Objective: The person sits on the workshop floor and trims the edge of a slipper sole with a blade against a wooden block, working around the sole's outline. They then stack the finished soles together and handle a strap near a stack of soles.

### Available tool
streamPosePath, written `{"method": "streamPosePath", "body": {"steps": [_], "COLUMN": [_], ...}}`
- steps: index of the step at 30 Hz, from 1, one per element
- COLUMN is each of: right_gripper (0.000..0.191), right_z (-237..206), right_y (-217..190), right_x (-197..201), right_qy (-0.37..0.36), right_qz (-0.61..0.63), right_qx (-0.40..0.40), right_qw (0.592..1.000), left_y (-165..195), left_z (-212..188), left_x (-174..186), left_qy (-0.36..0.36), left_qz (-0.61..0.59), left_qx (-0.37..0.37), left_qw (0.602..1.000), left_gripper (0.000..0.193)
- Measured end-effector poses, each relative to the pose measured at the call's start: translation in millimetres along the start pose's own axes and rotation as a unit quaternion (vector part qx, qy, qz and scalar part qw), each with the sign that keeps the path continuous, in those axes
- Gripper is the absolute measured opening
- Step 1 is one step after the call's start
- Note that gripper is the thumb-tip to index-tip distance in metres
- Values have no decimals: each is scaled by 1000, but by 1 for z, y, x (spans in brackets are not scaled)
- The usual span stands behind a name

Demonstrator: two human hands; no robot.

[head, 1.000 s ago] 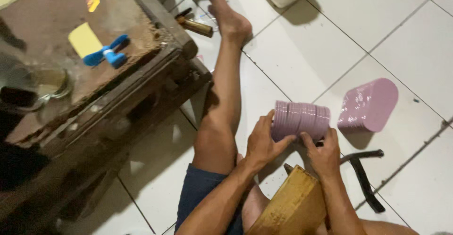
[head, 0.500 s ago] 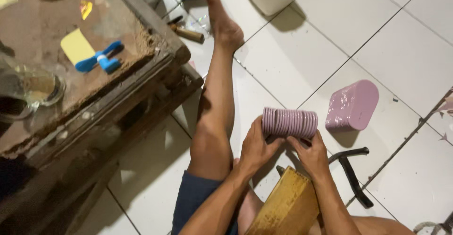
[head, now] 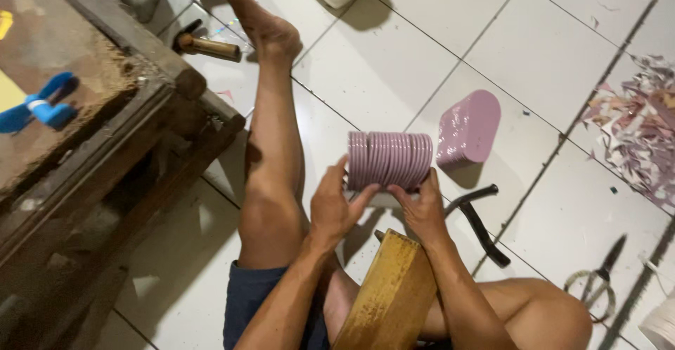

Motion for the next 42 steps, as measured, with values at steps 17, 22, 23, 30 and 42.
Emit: {"method": "streamPosePath", "body": {"steps": [17, 22, 23, 30, 42], "right_gripper": [62, 57, 54, 60, 54], "right_z": [-8, -6, -9, -10, -19], "right_y": [37, 40, 44, 39, 45], "right_x": [-26, -27, -27, -16, -20], "right_qy": [-180, -163, -183, -137, -222], "right_qz": [-124, -114, -130, -117, -133], "right_qx": [-157, -119, -149, -165, -256], "right_qw": [963, 973, 963, 970, 931], "left_y": [-51, -36, -38, -17, -40], "left_z": [-4, 1, -1, 4, -1], "left_x": [-18, -17, -19, -20, -27], "left_qy": [-89, -56, -74, -76, -118], "left_qz": [99, 11, 9, -7, 33], "left_qx": [219, 139, 159, 52, 234], "left_qw": [967, 989, 984, 996, 965], "left_gripper": [67, 74, 72, 74, 56]}}
Point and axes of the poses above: each hand's wrist, its own z-axis towards the middle knuckle, its own x-axis out of the back of the hand, y = z × x, the point moved 7 cm from there along z, towards the middle knuckle, and after that the axes turned 14 degrees about -z, right-handed, at the moved point
